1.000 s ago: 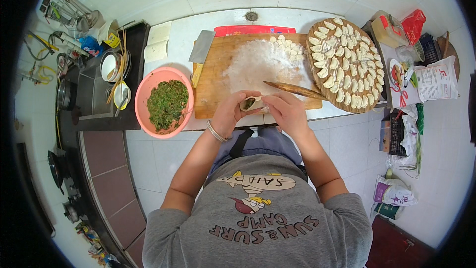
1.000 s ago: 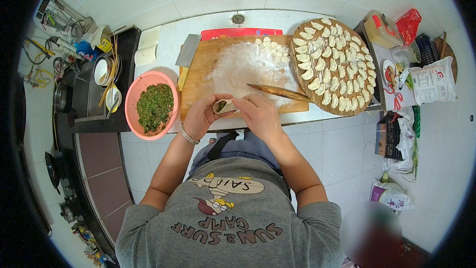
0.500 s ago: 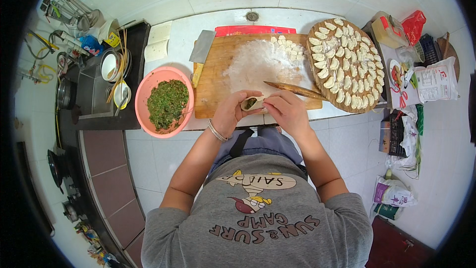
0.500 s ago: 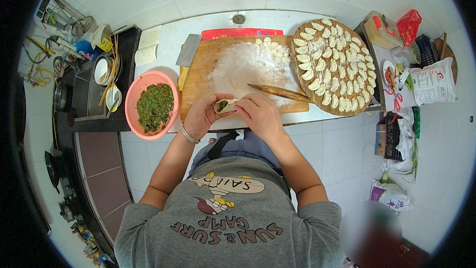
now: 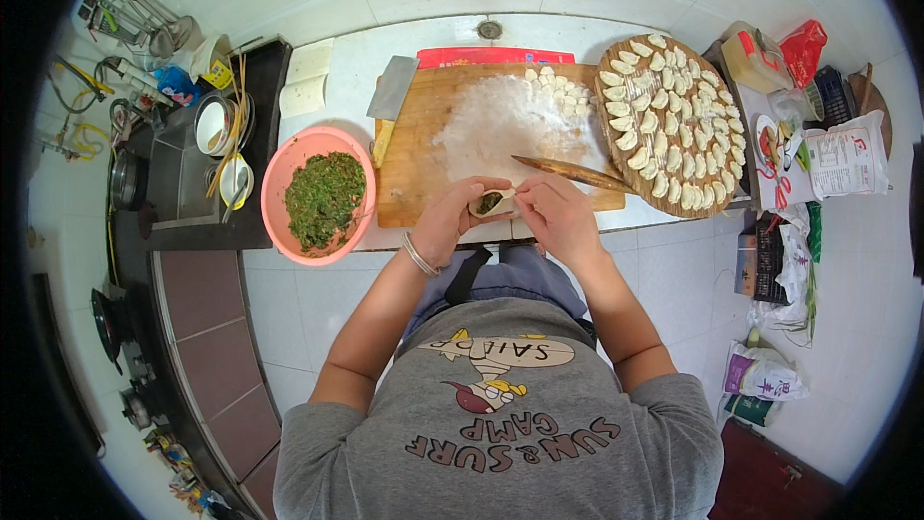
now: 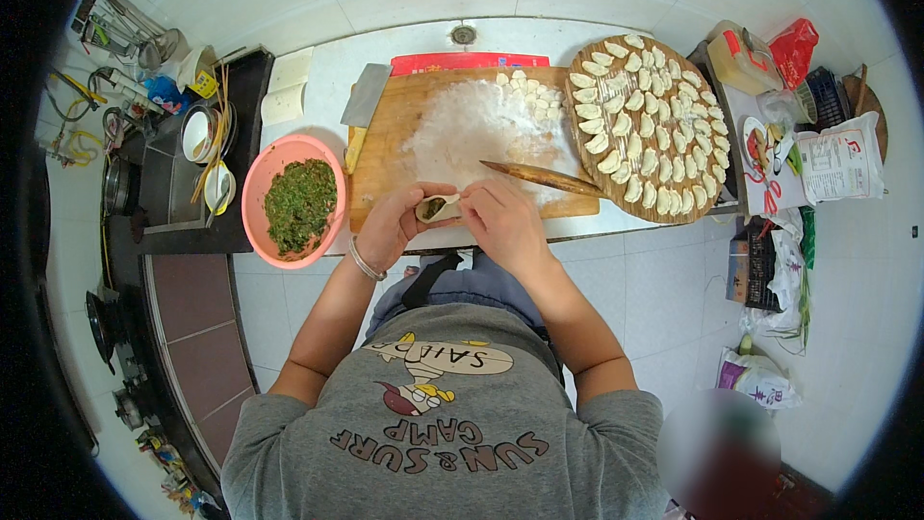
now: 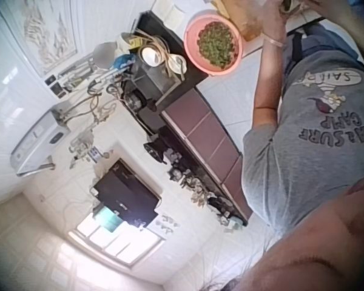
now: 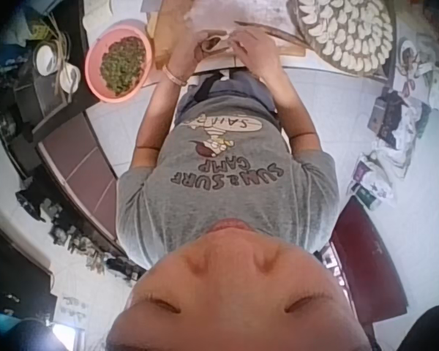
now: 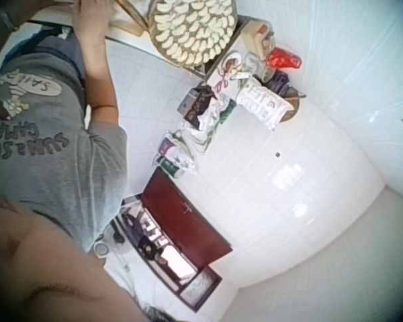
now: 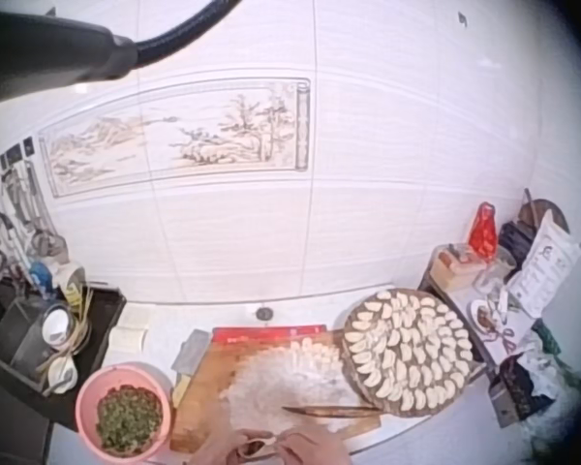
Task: The person fills a round dough wrapper with a green vegetable mixture using a spoon, then folds and pleats the edges to seal it. They place the finished dumpling on a wooden tray and proceed to roll out new dough balls into flat circles using a rolling pin on a floured board.
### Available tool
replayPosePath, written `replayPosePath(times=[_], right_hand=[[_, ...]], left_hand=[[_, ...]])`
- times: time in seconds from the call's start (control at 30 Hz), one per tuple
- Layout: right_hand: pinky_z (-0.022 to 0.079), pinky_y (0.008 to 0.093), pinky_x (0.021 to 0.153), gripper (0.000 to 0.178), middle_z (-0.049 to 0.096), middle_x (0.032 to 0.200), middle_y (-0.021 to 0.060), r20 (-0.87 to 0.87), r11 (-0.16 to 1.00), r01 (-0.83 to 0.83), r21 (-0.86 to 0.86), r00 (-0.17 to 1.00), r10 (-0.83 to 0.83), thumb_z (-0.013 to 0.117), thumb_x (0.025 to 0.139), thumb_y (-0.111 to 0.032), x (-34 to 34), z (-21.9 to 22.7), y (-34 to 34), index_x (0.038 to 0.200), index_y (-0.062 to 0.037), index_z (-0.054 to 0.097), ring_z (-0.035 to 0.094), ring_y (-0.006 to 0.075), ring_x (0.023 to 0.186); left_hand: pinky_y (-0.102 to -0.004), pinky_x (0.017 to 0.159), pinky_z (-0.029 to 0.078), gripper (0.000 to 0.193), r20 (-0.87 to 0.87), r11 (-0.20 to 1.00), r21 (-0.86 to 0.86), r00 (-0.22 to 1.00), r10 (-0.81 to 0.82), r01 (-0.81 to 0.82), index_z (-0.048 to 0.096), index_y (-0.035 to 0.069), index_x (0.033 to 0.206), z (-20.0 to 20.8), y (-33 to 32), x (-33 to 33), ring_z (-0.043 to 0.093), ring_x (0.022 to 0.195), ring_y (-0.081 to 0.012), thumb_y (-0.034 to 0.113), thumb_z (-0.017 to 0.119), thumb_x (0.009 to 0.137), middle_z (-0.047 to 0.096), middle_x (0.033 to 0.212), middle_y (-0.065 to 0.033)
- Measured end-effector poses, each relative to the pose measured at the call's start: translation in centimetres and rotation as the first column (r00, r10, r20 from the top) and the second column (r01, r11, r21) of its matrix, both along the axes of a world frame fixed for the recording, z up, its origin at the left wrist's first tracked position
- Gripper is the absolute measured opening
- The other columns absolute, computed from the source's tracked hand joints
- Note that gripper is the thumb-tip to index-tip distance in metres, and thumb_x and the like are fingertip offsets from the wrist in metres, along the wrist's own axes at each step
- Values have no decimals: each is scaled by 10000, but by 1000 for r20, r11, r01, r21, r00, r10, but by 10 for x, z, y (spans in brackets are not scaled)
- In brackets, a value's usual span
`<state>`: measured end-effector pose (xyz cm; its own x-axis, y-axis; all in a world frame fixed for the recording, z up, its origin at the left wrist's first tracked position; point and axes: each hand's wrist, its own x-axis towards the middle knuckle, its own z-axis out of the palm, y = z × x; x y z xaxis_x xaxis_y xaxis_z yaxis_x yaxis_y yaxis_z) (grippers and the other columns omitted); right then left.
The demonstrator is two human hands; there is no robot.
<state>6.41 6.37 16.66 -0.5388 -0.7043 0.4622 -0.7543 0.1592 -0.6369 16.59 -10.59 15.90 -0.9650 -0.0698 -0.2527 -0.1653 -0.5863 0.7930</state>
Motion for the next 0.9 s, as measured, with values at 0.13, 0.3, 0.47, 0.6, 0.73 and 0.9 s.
replayPosePath(times=[0.13, 0.3, 0.47, 0.6, 0.73, 0.9], right_hand=[[512, 343, 663, 99, 641, 856, 103, 80, 999, 32, -3, 996, -32, 684, 781, 7, 0, -3, 2, 847, -19, 615, 633, 270, 757], [504, 352, 662, 117, 631, 847, 103, 100, 999, 53, -6, 994, -52, 675, 799, -8, 2, 3, 0, 911, -26, 647, 625, 274, 761], [505, 355, 671, 143, 625, 866, 107, 11, 1000, -10, 28, 1000, 10, 669, 810, -14, -6, 2, 2, 952, -26, 664, 621, 284, 785], [507, 356, 684, 154, 628, 877, 103, -53, 998, -20, 59, 998, 23, 674, 804, -18, -9, 2, 2, 957, -34, 670, 620, 283, 800], [505, 378, 672, 158, 614, 858, 75, -79, 1000, 0, -7, 997, -1, 708, 741, -55, -9, 3, -2, 890, -67, 656, 613, 281, 794], [507, 367, 665, 175, 626, 859, 72, -122, 994, -100, -36, 988, 95, 718, 741, -58, -12, 5, -6, 908, -60, 665, 619, 275, 792]], left_hand=[[-453, 1016, 460, 425, 16, 1000, 0, 1000, -10, 10, 553, -64, 1237, 0, 0, 0, 571, 1169, -237, 233, 407, 971, 585, 1264, -151], [-455, 1031, 452, 410, 1, 999, 14, 999, -35, 35, 555, -66, 1235, -2, 1, -2, 556, 1170, -237, 213, 409, 974, 574, 1259, -151], [-465, 1033, 444, 431, 20, 999, -26, 999, -42, 43, 544, -60, 1256, -3, 1, -4, 553, 1177, -239, 234, 407, 972, 576, 1260, -150], [-454, 1023, 452, 432, 54, 998, -25, 997, -59, 60, 543, -55, 1258, -4, -1, -6, 553, 1180, -235, 239, 397, 977, 572, 1273, -145], [-443, 1018, 457, 435, 63, 999, 25, 997, -36, 35, 543, -52, 1260, 1, -1, -9, 550, 1185, -231, 244, 394, 980, 574, 1270, -142], [-436, 1011, 463, 448, 86, 997, 13, 993, -78, 77, 537, -46, 1273, -3, -5, -11, 544, 1196, -233, 264, 388, 985, 573, 1273, -149]])
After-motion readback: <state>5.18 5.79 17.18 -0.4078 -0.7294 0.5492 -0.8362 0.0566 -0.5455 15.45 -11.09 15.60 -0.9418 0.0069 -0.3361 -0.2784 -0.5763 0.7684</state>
